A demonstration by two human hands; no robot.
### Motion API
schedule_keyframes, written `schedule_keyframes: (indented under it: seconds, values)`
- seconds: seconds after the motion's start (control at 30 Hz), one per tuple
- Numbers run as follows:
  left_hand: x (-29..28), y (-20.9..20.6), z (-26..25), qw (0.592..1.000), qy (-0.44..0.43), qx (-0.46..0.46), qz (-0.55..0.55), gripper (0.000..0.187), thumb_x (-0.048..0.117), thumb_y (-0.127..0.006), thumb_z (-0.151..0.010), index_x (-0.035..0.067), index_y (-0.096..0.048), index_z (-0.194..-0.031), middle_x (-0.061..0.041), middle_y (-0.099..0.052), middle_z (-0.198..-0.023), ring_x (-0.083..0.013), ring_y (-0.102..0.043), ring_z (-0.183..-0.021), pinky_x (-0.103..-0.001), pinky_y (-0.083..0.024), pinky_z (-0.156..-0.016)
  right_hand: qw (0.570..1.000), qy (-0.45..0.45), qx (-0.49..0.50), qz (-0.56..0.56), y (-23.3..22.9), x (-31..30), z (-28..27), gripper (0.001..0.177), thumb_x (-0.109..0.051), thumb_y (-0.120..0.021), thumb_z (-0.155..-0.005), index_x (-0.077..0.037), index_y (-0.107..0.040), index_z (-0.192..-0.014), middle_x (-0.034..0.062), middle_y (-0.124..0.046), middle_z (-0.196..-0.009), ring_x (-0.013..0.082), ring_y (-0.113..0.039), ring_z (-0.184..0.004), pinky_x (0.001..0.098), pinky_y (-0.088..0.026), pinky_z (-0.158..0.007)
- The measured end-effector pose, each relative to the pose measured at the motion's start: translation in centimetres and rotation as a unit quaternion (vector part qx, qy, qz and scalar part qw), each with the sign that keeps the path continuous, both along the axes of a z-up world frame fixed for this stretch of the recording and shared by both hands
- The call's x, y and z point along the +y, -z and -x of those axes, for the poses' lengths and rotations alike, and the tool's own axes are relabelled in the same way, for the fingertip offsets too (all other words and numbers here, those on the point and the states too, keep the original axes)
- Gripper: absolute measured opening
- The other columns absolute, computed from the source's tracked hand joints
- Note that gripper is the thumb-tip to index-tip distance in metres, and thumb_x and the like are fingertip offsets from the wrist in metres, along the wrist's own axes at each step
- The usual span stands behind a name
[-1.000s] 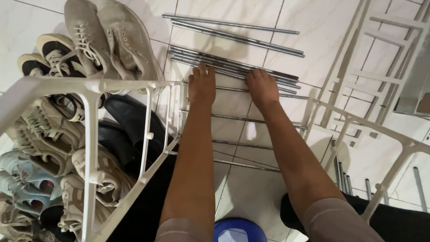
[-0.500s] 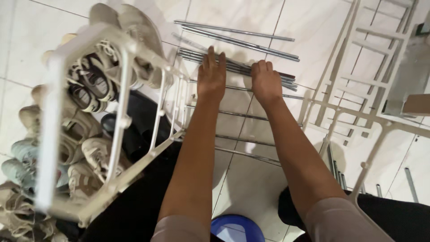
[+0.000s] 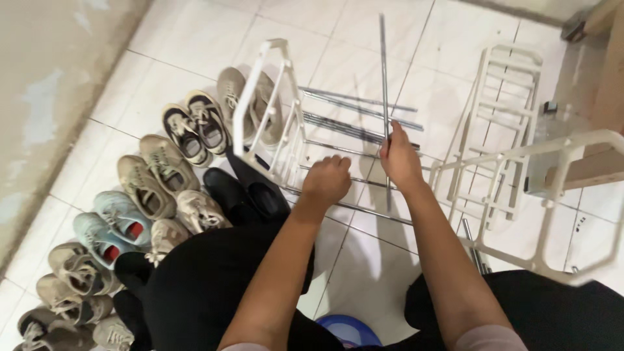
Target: The person assembles a white plastic shoe rack by inserting metal rods into the side frames. They sit on the floor and repeatedly pick up rods, align them with the frame slots, and push them into place.
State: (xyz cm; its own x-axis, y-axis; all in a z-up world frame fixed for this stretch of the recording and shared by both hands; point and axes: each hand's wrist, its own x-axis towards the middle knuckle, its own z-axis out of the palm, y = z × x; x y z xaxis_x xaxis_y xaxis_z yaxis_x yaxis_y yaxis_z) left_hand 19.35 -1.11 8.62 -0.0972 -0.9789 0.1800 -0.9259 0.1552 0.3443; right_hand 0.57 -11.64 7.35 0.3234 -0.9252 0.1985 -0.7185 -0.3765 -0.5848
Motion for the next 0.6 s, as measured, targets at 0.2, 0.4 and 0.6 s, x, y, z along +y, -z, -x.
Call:
schedule_keyframes:
  seconds: [0.2, 0.4, 0.6]
  values:
    - [5.2, -0.4, -4.0, 0.996, -0.016, -0.074, -0.039, 0.018, 0.016, -0.062, -0.083, 0.004, -0.068, -0.094, -0.017, -0.068, -0.095, -0.0358, -0.069, -0.087, -0.049, -0.056, -0.074, 0.998, -0.005, -0.013, -0.054, -2.7, 4.4, 0.3, 0.05, -0.015, -0.062, -0.089, -0.006, -0.049, -0.136, 0.0212, -0.064, -0.122, 0.0406, -0.067, -0.1, 0.05, -0.054, -0.081]
    - [7.0, -3.7, -5.7, 0.939, -0.089, -0.071, -0.325, 0.03, 0.026, -0.059, -0.091, 0.006, -0.073, -0.107, -0.019, -0.071, -0.116, -0.0359, -0.069, -0.11, -0.048, -0.054, -0.093, 1.0, 0.014, -0.013, -0.019, -4.1, 5.9, 0.4, 0.039, -0.017, -0.053, -0.096, -0.007, -0.052, -0.133, 0.0223, -0.066, -0.121, 0.0431, -0.067, -0.099, 0.052, -0.053, -0.081]
    - [8.2, -1.1, -11.2, 0.904, -0.276, -0.015, -0.326, 0.037, 0.024, -0.06, -0.089, 0.006, -0.068, -0.121, -0.019, -0.068, -0.126, -0.0352, -0.068, -0.116, -0.047, -0.055, -0.096, 0.992, 0.036, 0.059, -0.107, -5.3, 6.7, 1.6, 0.031, -0.03, -0.045, -0.108, -0.011, -0.054, -0.13, 0.0212, -0.071, -0.106, 0.0436, -0.066, -0.1, 0.0545, -0.051, -0.084]
